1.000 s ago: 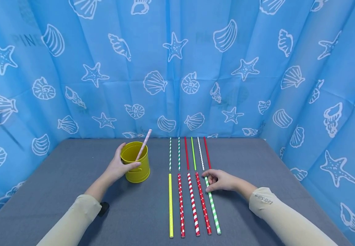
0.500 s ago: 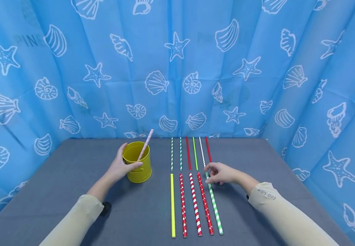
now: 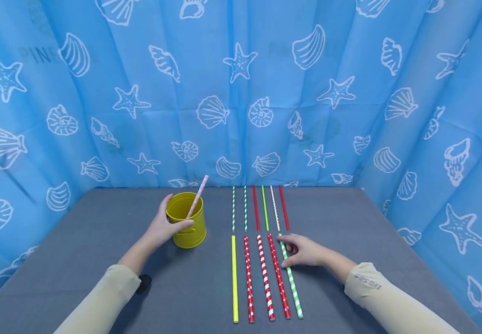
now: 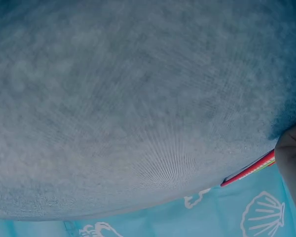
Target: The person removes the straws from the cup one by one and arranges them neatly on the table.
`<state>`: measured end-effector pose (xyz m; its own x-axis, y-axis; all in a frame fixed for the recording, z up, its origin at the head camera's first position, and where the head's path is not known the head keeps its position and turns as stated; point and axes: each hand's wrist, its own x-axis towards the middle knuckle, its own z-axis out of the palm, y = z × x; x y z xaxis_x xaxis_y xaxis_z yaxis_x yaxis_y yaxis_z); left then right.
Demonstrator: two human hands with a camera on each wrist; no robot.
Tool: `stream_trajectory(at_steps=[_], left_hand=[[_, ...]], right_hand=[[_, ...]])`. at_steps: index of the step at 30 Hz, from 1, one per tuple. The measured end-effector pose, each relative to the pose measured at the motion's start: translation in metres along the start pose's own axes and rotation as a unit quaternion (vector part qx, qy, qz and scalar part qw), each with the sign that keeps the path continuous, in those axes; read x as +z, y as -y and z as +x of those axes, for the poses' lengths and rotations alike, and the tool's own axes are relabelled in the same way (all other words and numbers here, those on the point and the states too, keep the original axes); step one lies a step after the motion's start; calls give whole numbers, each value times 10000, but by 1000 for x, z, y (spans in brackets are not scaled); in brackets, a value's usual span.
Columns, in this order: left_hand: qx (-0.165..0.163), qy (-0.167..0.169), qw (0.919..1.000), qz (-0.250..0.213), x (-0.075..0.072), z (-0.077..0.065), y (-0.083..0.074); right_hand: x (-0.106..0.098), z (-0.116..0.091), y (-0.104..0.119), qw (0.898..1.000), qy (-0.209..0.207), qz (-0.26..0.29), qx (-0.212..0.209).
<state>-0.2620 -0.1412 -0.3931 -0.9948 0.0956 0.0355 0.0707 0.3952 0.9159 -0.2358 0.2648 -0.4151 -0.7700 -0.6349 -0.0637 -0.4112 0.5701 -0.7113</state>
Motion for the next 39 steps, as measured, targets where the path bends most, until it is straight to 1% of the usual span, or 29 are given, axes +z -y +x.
stream_trajectory(at_steps=[7,15,21,25,30,33,37,39], left_hand=[[-52,-10,10000,60,-4,1,2],[-32,-45,10000,45,-7,2,4],[-46,-81,10000,34,-6,2,5],[-41,-106,9999,60,-4,1,6],[9,-118,9999,45,-2,1,4],[56,-115,9999,-19,-1,1,4],[68,-100,9999,-81,2,0,4],[68,-106,9999,-78,2,0,4]], right_hand=[[-2,5,1,9999,126,-90,-33],[-3,8,3,9999,105,-117,-8],[-6,9,3,9997,66,230,-59],[-11,13,7,9989,-108,463,-30],[-19,32,28,9958,-570,716,-28],[-21,49,45,9917,-834,968,159],[-19,73,66,9847,-1083,1306,388],[-16,86,74,9814,-1113,1507,409]])
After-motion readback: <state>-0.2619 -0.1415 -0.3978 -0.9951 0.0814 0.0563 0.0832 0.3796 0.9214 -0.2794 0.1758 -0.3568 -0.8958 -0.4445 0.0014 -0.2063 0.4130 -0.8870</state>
